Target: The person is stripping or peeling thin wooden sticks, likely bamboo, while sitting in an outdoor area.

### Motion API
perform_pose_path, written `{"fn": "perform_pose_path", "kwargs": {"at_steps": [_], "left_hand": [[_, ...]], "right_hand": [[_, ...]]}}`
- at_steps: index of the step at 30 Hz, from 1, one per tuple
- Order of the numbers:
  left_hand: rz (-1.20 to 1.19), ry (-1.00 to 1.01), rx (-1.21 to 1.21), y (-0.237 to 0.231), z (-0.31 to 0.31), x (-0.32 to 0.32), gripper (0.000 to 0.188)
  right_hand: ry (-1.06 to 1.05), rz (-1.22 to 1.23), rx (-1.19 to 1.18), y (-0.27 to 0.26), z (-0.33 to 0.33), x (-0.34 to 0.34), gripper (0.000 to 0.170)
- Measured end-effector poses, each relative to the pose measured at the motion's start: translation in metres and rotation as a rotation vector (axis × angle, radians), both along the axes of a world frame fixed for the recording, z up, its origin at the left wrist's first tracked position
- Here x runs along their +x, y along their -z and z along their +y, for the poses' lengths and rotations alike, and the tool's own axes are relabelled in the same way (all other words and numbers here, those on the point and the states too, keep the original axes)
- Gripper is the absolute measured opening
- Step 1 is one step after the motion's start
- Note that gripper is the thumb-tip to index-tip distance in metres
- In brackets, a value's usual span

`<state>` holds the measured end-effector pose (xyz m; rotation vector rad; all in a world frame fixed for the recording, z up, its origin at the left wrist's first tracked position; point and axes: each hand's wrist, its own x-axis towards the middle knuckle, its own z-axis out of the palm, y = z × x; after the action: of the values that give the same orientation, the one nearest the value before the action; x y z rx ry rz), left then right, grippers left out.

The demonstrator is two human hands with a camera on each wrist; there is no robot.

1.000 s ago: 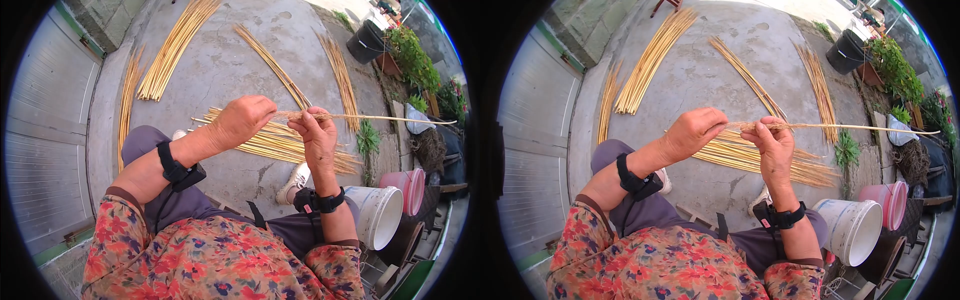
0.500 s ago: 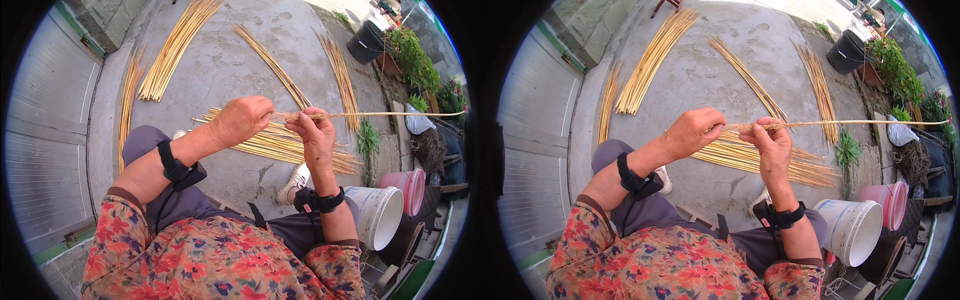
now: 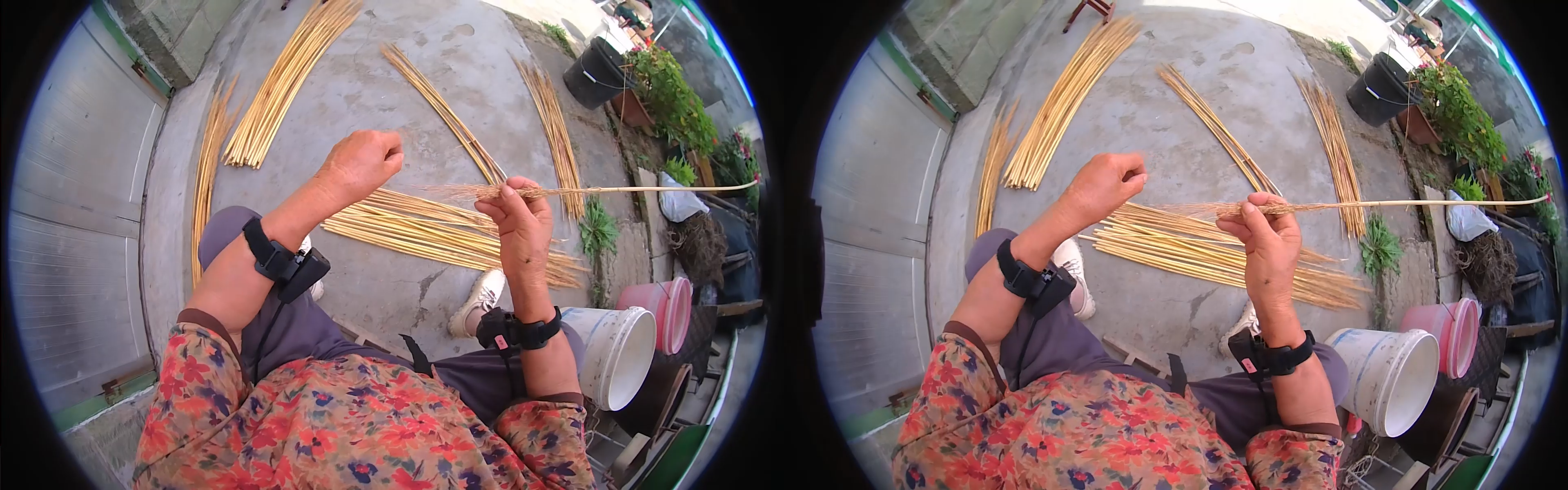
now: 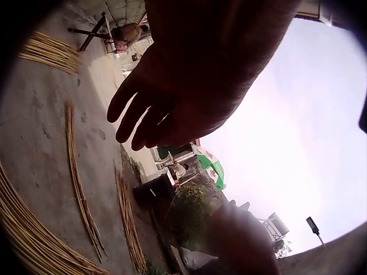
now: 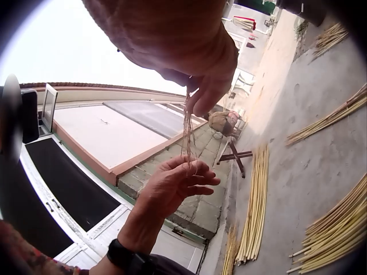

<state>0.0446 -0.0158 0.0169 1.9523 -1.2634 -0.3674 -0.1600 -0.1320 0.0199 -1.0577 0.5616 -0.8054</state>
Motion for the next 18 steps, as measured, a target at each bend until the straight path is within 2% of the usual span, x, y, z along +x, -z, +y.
{"fn": "perform_pose_path", "kwargs": {"at_steps": [2, 3, 4, 6, 7, 8, 10, 11, 13, 14, 16, 18], "left_hand": [[-0.129, 0.209, 0.417, -0.003, 0.005, 0.004, 0.015], [-0.170, 0.289, 0.534, -0.003, 0.005, -0.003, 0.013], [-0.172, 0.294, 0.528, 0.007, 0.008, -0.009, 0.013], [-0.100, 0.503, 0.110, 0.026, 0.014, -0.020, 0.010], [-0.092, 0.513, -0.011, 0.027, 0.013, -0.024, 0.012], [-0.092, 0.515, -0.009, 0.025, 0.011, -0.023, 0.012], [0.319, 0.495, 0.191, 0.005, 0.008, -0.021, 0.015], [0.321, 0.492, 0.190, -0.002, 0.008, -0.023, 0.015], [0.576, 0.570, 0.143, -0.011, 0.008, -0.025, 0.019], [0.577, 0.570, 0.141, -0.009, 0.006, -0.027, 0.019], [0.951, 0.416, -0.103, -0.005, 0.004, -0.030, 0.021], [0.963, 0.402, -0.123, -0.006, 0.002, -0.031, 0.025]], "right_hand": [[-0.004, -0.033, 0.013, 0.000, -0.010, -0.006, 0.010], [-0.006, -0.088, 0.077, 0.000, -0.013, -0.009, 0.011], [-0.008, -0.145, 0.143, 0.000, -0.015, -0.010, 0.011], [-0.009, -0.169, 0.160, 0.000, -0.015, -0.010, 0.012], [-0.017, -0.190, 0.183, 0.000, -0.014, -0.009, 0.012], [-0.015, -0.191, 0.185, 0.000, -0.014, -0.009, 0.012], [-0.086, -0.219, 0.175, 0.001, -0.013, -0.007, 0.012], [-0.089, -0.217, 0.175, 0.001, -0.012, -0.006, 0.012], [-0.108, -0.227, 0.166, 0.000, -0.011, -0.003, 0.011], [-0.109, -0.226, 0.164, 0.001, -0.011, -0.003, 0.011], [-0.116, -0.254, 0.167, 0.003, -0.010, -0.001, 0.011], [-0.123, -0.252, 0.159, 0.004, -0.008, 0.001, 0.011]]}}
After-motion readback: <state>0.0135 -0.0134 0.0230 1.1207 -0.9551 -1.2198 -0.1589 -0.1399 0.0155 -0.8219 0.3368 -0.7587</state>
